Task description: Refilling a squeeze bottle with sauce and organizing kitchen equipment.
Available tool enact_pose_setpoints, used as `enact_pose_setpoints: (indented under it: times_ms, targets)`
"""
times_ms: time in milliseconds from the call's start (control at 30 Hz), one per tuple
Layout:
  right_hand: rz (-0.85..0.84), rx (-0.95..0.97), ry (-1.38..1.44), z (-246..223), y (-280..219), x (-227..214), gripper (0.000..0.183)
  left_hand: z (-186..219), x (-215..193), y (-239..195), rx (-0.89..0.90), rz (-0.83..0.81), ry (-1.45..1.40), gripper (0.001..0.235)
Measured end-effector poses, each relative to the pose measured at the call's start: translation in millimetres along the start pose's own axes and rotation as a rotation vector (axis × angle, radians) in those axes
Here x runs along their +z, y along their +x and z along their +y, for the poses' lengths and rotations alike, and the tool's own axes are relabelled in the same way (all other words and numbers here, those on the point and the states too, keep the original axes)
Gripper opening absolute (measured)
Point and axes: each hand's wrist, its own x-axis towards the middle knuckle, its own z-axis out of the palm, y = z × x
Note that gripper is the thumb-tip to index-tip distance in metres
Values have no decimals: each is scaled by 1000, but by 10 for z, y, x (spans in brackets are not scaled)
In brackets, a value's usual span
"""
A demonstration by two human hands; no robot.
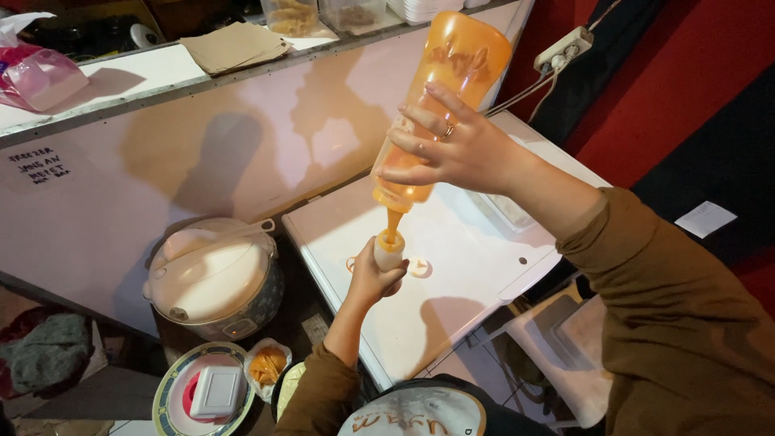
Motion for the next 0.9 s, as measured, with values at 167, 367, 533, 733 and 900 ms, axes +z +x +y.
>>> enact_pose_setpoints:
  times_ms: [167,367,533,733,900]
  targets:
    - [-79,-65,-8,74,2,-80,49,294,-81,-62,-70,-42,-43,48]
    - [-160,-138,-39,125,48,-155,59,466,-106,-73,-207,-97,-117,43]
    - [-172,-150,-26,131,47,-149,66,454,-109,-64,-167,-99,-130,39]
    - [-130,-156,-48,145,83,-160,60,496,-116,-54,-195,-117,-152,40]
    - [-119,-159,-53,151,139,-197,52,497,-116,-36,-159,-111,-95,40]
